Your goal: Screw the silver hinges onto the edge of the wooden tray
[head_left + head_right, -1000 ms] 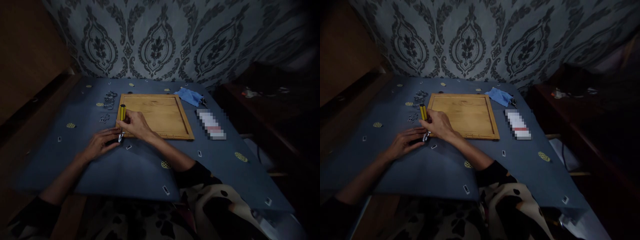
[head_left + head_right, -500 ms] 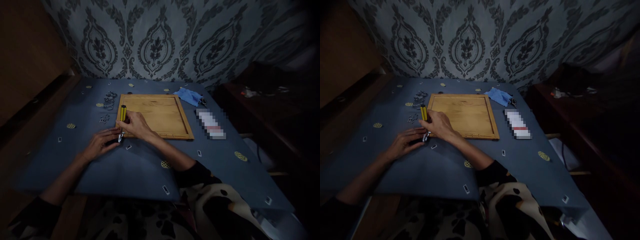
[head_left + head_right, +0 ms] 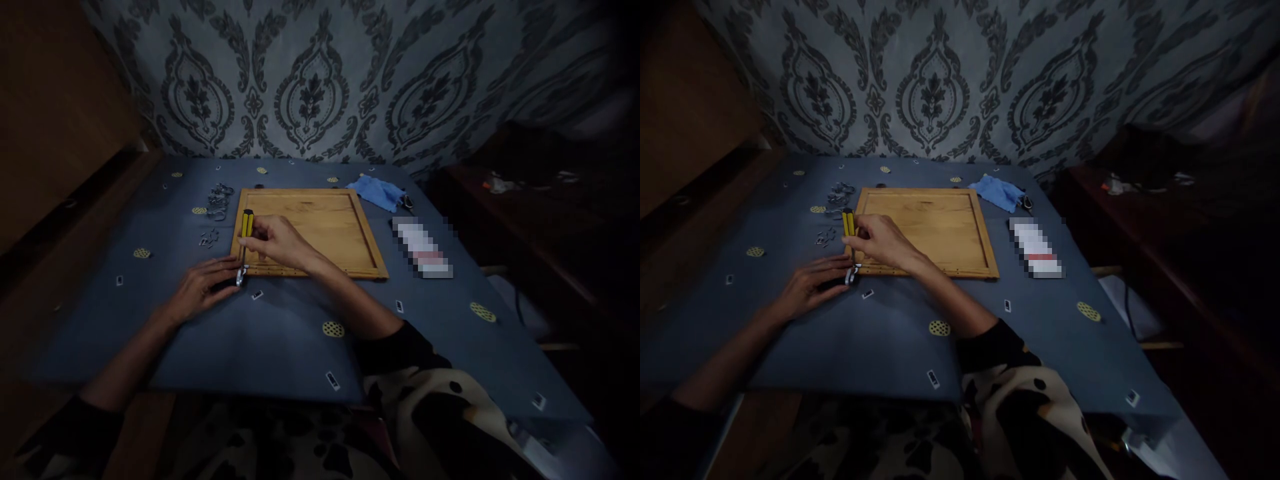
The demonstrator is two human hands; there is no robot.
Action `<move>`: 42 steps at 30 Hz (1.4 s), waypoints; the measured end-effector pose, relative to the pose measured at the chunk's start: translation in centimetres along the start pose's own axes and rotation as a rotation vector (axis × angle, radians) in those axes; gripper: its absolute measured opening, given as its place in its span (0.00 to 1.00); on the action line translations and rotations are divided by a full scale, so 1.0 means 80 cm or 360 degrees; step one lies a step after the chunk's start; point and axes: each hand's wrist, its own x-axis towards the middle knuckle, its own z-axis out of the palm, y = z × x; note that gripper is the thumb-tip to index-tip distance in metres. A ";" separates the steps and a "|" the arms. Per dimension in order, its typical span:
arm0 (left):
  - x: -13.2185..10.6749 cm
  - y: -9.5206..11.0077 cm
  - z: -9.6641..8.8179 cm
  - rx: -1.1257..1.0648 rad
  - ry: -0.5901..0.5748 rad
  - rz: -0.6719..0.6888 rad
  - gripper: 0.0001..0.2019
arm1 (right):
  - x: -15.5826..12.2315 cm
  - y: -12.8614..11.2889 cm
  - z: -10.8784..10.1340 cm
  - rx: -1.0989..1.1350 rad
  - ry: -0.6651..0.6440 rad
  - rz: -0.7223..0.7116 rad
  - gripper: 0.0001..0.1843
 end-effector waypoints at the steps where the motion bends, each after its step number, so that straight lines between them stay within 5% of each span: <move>1: 0.000 0.000 0.000 -0.0001 -0.0007 0.0002 0.15 | 0.000 -0.002 0.001 0.0000 0.0021 0.0002 0.10; 7: 0.004 0.002 -0.003 0.0023 0.0001 0.0044 0.13 | -0.003 -0.015 0.014 -0.0176 0.0177 0.0000 0.17; 19: 0.002 0.004 -0.002 -0.0042 -0.0031 -0.0032 0.14 | -0.010 -0.023 0.027 -0.0241 0.0538 0.0001 0.15; 42: 0.001 0.002 -0.001 -0.0061 -0.0010 -0.0032 0.14 | -0.006 -0.014 0.025 -0.0321 0.0403 0.0072 0.12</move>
